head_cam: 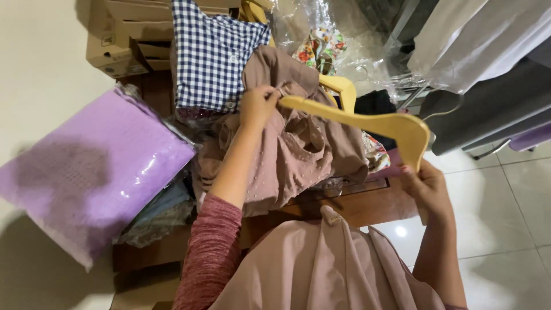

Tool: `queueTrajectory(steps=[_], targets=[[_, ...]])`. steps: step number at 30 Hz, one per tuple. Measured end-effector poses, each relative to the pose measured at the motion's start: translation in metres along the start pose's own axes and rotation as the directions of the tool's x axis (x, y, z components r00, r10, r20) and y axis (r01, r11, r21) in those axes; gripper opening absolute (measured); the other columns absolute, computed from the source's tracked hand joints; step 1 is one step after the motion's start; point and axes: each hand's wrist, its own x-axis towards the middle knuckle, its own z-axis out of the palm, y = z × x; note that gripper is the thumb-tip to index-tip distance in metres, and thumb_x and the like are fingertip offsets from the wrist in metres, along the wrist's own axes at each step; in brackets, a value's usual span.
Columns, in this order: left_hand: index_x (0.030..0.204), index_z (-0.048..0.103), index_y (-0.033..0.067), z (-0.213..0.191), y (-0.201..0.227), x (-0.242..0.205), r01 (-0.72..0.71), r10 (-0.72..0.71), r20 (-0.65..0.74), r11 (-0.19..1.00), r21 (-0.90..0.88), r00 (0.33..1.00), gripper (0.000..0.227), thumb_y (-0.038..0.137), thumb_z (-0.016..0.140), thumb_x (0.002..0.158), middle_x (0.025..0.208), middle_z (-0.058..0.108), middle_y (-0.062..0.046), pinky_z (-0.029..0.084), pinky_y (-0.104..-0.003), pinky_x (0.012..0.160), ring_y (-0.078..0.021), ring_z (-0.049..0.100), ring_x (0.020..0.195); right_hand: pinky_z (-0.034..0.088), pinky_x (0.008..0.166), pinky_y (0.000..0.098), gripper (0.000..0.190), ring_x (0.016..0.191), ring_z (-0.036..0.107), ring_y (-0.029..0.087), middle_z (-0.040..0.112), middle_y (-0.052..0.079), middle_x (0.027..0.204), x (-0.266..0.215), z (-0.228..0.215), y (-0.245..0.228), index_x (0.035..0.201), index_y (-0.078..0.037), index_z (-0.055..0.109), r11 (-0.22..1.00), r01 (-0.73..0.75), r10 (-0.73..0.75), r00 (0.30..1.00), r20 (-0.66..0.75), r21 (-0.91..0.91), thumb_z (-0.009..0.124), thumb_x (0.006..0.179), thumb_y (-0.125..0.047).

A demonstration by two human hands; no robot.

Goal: The person is putting clothes onto hangers and organizing them.

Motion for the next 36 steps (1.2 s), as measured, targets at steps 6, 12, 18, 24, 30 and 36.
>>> queueTrajectory(steps=[6, 12, 18, 24, 30, 36], targets=[[0.096, 0.079, -0.0002, -0.082, 0.015, -0.008, 0.078, -0.106, -0.049, 0.911, -0.404, 0.993, 0.024, 0.020, 0.084, 0.084, 0.083, 0.080, -0.009, 0.056, -0.029, 0.066, -0.0145, 0.074, 0.072, 0.031, 0.050, 0.0229, 0.021, 0.059, 0.041, 0.005, 0.051, -0.005, 0.073, 0.012, 0.015, 0.016, 0.111, 0.001, 0.064, 0.997, 0.063, -0.061, 0.996, 0.058, -0.042, 0.063, 0.105, -0.019], [0.100, 0.080, 0.0006, -0.131, 0.030, -0.026, -0.044, 0.006, -0.086, 0.893, -0.447, 0.996, 0.020, 0.014, 0.081, 0.085, 0.088, 0.081, -0.007, 0.059, -0.026, 0.071, -0.0105, 0.075, 0.078, 0.038, 0.062, 0.0208, 0.017, 0.074, 0.047, 0.002, 0.058, -0.006, 0.087, 0.019, 0.013, 0.010, 0.112, 0.003, 0.066, 0.925, 0.319, -0.310, 0.948, 0.073, -0.204, 0.063, 0.107, -0.013], [0.092, 0.073, 0.0017, -0.159, 0.064, -0.036, -0.102, 0.032, -0.314, 0.973, -0.208, 0.949, 0.013, 0.013, 0.079, 0.088, 0.076, 0.074, -0.014, 0.054, -0.033, 0.062, -0.0225, 0.073, 0.068, 0.034, 0.052, 0.0223, 0.016, 0.061, 0.046, 0.006, 0.055, -0.002, 0.074, 0.010, 0.003, 0.000, 0.110, 0.000, 0.066, 0.964, 0.224, -0.249, 0.949, 0.193, 0.145, 0.060, 0.106, -0.014], [0.088, 0.071, 0.0055, -0.149, 0.090, -0.025, -0.319, 0.310, -0.305, 0.948, 0.022, 0.900, 0.010, 0.014, 0.077, 0.088, 0.083, 0.072, -0.014, 0.054, -0.042, 0.068, -0.0317, 0.070, 0.077, 0.036, 0.057, 0.0231, 0.016, 0.067, 0.047, 0.004, 0.057, -0.004, 0.081, 0.006, 0.014, 0.003, 0.115, 0.001, 0.068, 0.965, 0.262, -0.261, 0.962, 0.077, 0.000, 0.065, 0.106, -0.013], [0.094, 0.077, 0.0094, -0.122, 0.116, -0.009, -0.399, 0.403, -0.240, 0.915, 0.069, 0.883, 0.009, 0.017, 0.076, 0.089, 0.087, 0.070, -0.012, 0.054, -0.042, 0.068, -0.0312, 0.068, 0.078, 0.051, 0.062, 0.0223, 0.017, 0.073, 0.063, 0.005, 0.072, -0.002, 0.087, -0.010, 0.034, -0.018, 0.114, -0.002, 0.070, 0.879, 0.395, -0.412, 0.911, -0.009, -0.266, 0.067, 0.100, -0.011], [0.100, 0.077, 0.0081, -0.052, 0.154, 0.014, -0.616, 0.628, -0.297, 0.775, 0.144, 0.720, 0.005, 0.011, 0.073, 0.098, 0.089, 0.071, -0.008, 0.055, -0.031, 0.064, -0.0200, 0.070, 0.075, 0.037, 0.054, 0.0232, 0.016, 0.064, 0.047, 0.005, 0.056, 0.001, 0.071, -0.017, 0.091, -0.034, 0.115, 0.000, 0.070, 0.868, 0.326, -0.395, 0.911, -0.122, -0.376, 0.069, 0.102, -0.009]])
